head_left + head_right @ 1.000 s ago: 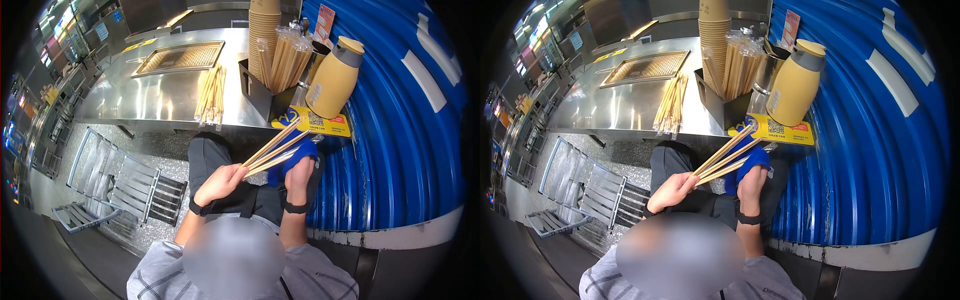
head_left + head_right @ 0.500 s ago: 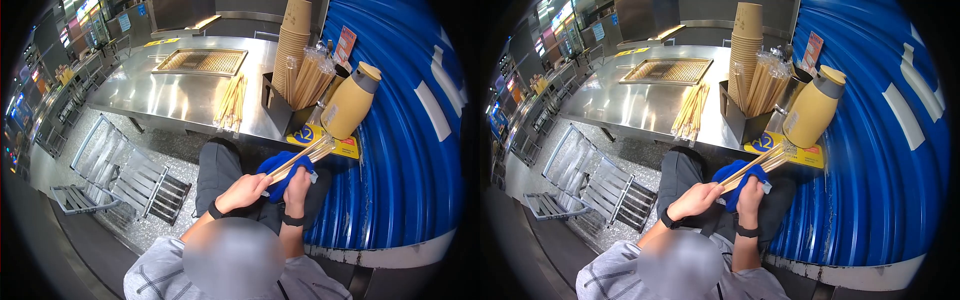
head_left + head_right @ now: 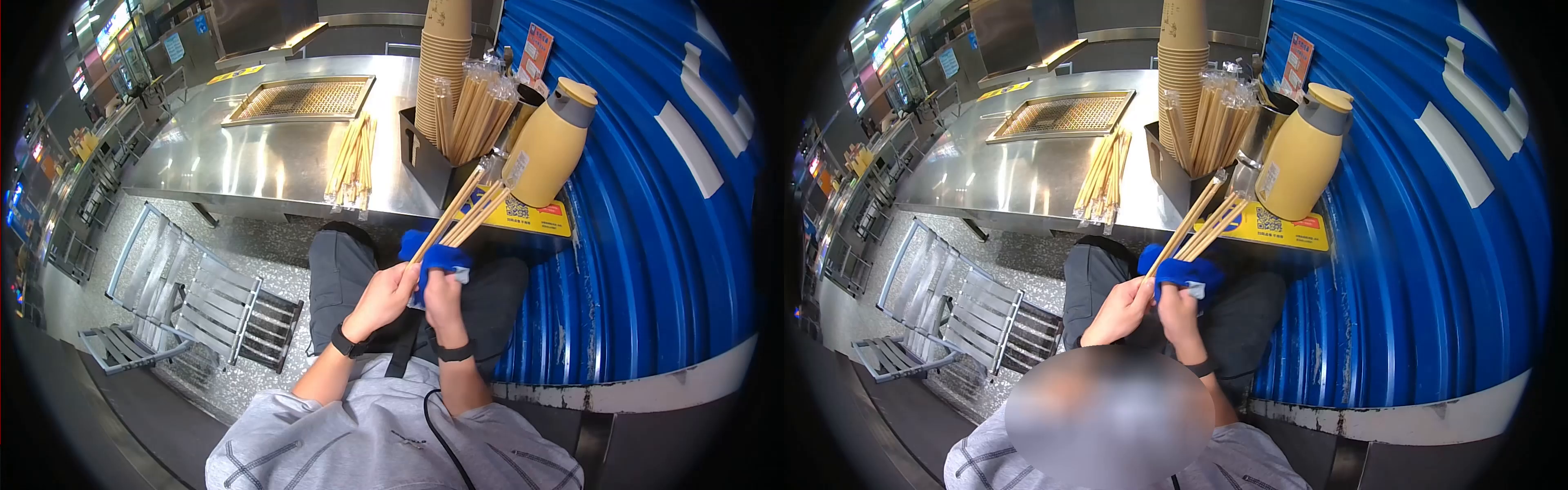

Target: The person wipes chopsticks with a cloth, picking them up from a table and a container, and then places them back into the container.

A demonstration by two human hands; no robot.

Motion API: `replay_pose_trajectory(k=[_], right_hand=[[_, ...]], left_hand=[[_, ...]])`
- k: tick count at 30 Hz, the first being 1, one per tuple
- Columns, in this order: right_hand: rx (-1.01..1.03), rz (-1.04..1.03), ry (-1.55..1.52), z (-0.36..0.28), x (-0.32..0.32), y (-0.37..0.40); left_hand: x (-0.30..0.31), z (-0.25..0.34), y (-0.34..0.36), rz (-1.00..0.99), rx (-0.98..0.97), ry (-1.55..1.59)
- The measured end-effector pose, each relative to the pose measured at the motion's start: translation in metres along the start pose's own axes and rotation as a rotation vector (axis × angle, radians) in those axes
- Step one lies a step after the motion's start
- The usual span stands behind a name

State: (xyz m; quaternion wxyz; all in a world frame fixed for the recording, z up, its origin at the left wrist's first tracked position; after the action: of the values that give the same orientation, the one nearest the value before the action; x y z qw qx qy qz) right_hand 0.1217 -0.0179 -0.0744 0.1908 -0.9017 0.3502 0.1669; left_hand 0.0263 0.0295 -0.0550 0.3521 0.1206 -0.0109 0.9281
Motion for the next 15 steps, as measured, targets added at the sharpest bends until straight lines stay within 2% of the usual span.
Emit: replay_pose_trajectory(k=[5,7,10,13,15], right_hand=[[0.042,0.05,-0.003,0.013,0.006,-0.008],[0.024,0.104,0.038,0.006,0.014,-0.016],[0.002,0.215,-0.082,-0.019,0.032,-0.035],[0.102,0.275,-0.141,-0.037,0.041,-0.047],[0.139,0.185,-0.125,-0.036,0.037,-0.045]], left_hand=[[-0.001,0.001,0.004,-0.038,0.022,-0.072],[-0.003,0.006,0.005,-0.06,0.048,-0.079],[-0.007,-0.002,0.008,-0.122,0.078,-0.041],[-0.014,-0.007,0.007,-0.185,0.12,-0.017],[-0.018,-0.009,0.005,-0.198,0.118,0.01]])
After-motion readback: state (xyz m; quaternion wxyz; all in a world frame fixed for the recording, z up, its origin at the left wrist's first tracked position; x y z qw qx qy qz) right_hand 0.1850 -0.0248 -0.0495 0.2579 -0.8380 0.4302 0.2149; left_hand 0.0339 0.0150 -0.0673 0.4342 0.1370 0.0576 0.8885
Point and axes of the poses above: each hand's wrist, its own y-axis away from the middle knuckle, its own x-axis out of the back of the hand, z = x × y, the point moved 8 cm from there along -y, towards the middle knuckle, and after that the axes turned 11 degrees about x, right-handed, at the moved point
